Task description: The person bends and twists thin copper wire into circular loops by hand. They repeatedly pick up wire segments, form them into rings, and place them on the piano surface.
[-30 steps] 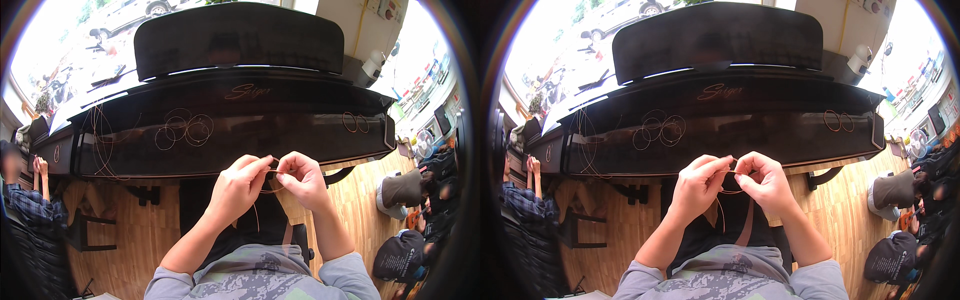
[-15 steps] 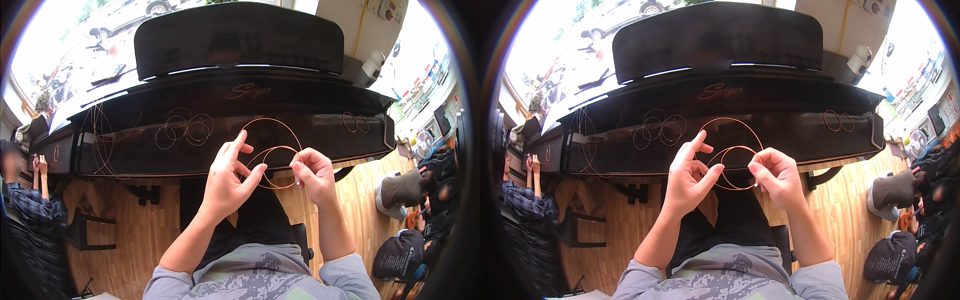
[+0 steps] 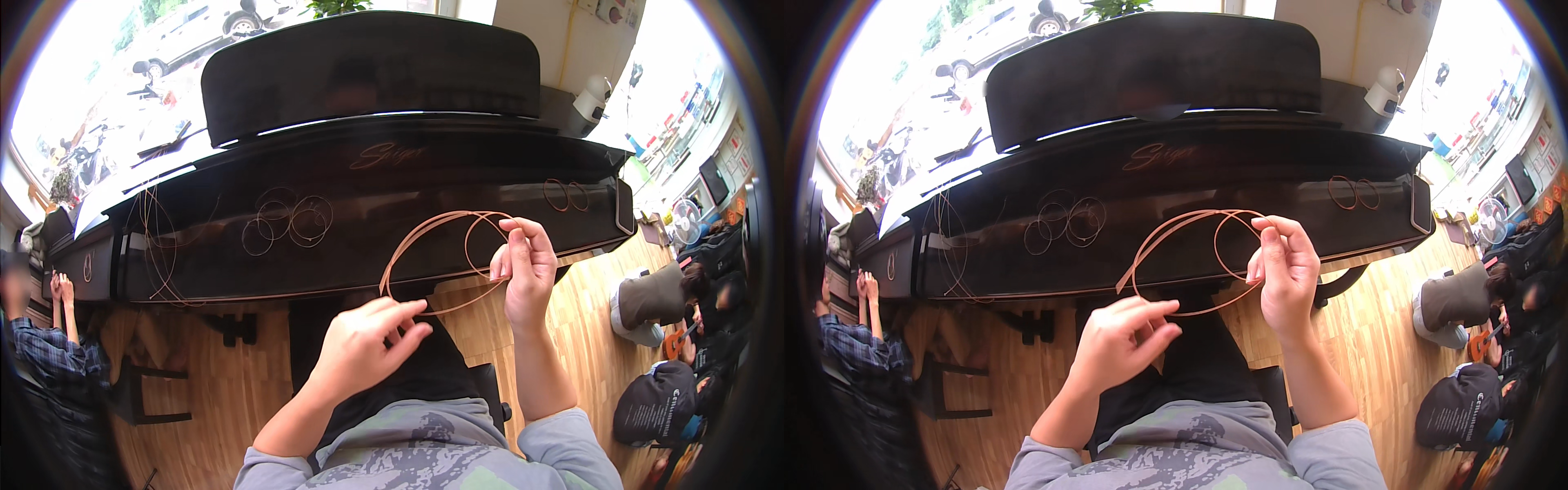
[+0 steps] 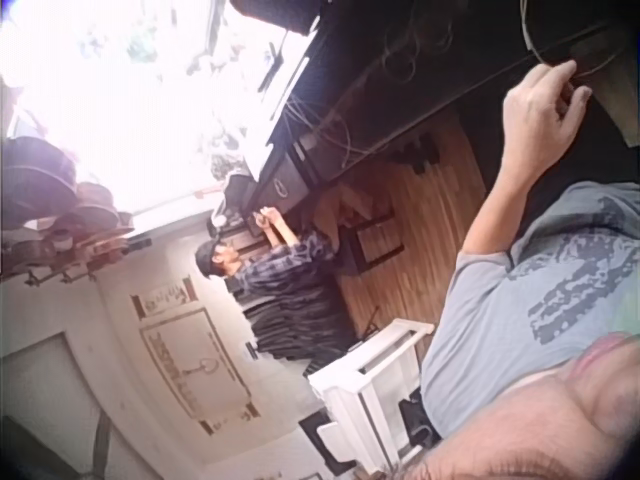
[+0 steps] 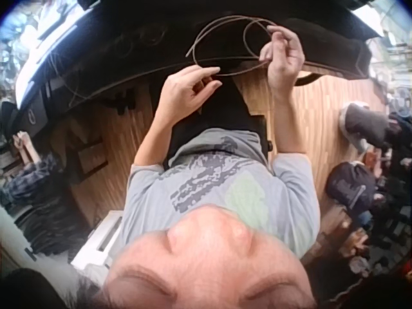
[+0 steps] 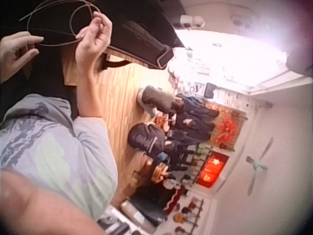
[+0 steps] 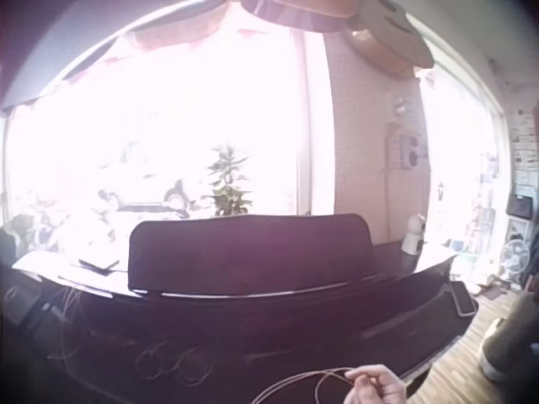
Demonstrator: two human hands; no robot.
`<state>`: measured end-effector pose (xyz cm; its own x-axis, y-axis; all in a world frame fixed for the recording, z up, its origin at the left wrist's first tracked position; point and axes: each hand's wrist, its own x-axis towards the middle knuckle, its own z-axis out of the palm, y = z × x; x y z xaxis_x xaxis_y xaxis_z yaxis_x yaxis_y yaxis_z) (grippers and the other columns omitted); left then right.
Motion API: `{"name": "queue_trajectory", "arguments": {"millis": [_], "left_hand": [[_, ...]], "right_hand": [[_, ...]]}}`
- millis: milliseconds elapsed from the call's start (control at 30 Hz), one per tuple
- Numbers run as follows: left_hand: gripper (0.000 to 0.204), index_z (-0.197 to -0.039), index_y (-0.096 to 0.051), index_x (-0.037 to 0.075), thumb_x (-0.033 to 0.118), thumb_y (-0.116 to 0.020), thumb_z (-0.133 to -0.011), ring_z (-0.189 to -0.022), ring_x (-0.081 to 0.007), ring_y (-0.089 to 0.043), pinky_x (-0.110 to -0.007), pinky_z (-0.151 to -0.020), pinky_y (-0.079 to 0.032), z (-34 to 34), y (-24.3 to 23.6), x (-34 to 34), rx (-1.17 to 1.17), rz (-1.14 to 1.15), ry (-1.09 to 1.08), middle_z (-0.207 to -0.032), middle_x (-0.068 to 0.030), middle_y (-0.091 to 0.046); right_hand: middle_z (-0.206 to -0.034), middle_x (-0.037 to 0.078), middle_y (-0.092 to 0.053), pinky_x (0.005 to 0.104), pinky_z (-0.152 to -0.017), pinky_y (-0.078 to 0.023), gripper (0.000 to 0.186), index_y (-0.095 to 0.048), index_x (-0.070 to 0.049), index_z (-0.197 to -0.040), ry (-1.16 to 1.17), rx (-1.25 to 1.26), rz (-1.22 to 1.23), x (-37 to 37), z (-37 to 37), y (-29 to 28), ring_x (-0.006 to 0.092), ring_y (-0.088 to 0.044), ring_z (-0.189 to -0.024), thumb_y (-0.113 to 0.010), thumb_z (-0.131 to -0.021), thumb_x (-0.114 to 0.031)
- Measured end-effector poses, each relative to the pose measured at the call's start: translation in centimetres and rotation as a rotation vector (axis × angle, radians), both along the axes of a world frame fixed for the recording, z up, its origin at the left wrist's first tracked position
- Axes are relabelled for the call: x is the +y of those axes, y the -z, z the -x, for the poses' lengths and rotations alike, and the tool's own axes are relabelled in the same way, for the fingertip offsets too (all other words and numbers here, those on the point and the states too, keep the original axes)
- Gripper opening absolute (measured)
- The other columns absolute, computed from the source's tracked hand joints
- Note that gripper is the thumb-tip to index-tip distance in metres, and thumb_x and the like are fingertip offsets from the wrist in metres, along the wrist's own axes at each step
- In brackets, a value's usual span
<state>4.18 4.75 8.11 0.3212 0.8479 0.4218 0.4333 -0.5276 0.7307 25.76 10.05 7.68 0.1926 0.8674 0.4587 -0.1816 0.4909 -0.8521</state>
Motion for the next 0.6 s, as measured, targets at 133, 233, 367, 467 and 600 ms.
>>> {"name": "queue_trajectory", "arguments": {"millis": [133, 233, 367, 467, 600], "left_hand": [[0.052, -0.124, -0.06, 0.013, 0.023, -0.076, -0.076, -0.05, -0.013, -0.059, -0.025, -0.047, -0.047, 0.5, -1.8, -2.8, 0.281, 0.122, 0.229, -0.064, -0.001, -0.063], [0.058, -0.129, -0.057, 0.015, 0.026, -0.076, -0.076, -0.048, -0.0145, -0.058, -0.025, -0.045, -0.045, 1.3, -4.4, -5.3, 0.247, 0.116, 0.399, -0.062, -0.0001, -0.062], [0.036, -0.109, -0.068, 0.006, 0.023, -0.075, -0.078, -0.044, -0.013, -0.053, -0.025, -0.041, -0.041, 3.4, -6.7, -5.7, -0.039, -0.105, 0.519, -0.059, -0.0001, -0.059], [0.013, -0.085, -0.073, 0.003, 0.01, -0.074, -0.074, -0.043, -0.0119, -0.049, -0.025, -0.041, -0.038, 3.2, -5.4, -5.1, -0.317, -0.385, 0.156, -0.058, -0.0013, -0.059], [0.04, -0.11, -0.063, 0.003, 0.013, -0.075, -0.073, -0.076, -0.0244, -0.062, -0.03, -0.067, -0.049, 2.1, -4.7, -1.6, -0.056, -0.327, -0.197, -0.092, -0.0134, -0.064]], "right_hand": [[-0.083, 0.001, -0.064, 0.0157, -0.044, -0.036, 0.017, -0.062, -0.001, -0.104, -0.044, -0.055, 0.047, -0.3, 0.4, -0.6, 0.0001, -0.043, -0.049, -0.052, -0.097, -0.013], [-0.073, -0.003, -0.06, 0.0143, -0.044, -0.031, 0.015, -0.065, -0.002, -0.103, -0.176, -0.177, 0.059, -1.0, 0.2, -0.7, -0.0018, -0.04, -0.049, -0.055, -0.095, -0.01], [-0.071, -0.003, -0.06, 0.016, -0.047, -0.033, 0.015, -0.067, -0.002, -0.103, -0.229, -0.367, 0.069, -2.4, 1.0, -1.5, -0.001, -0.043, -0.054, -0.059, -0.092, -0.006], [-0.07, -0.003, -0.061, 0.0174, -0.049, -0.035, 0.015, -0.069, -0.002, -0.102, -0.258, -0.503, 0.06, -3.0, 1.5, -2.2, 0.0003, -0.045, -0.056, -0.061, -0.09, -0.005], [-0.066, -0.004, -0.057, 0.0183, -0.046, -0.027, 0.019, -0.069, -0.003, -0.104, -0.315, -0.607, -0.029, -3.4, 2.0, -1.8, 0.0002, -0.035, -0.052, -0.061, -0.088, 0.001]]}}
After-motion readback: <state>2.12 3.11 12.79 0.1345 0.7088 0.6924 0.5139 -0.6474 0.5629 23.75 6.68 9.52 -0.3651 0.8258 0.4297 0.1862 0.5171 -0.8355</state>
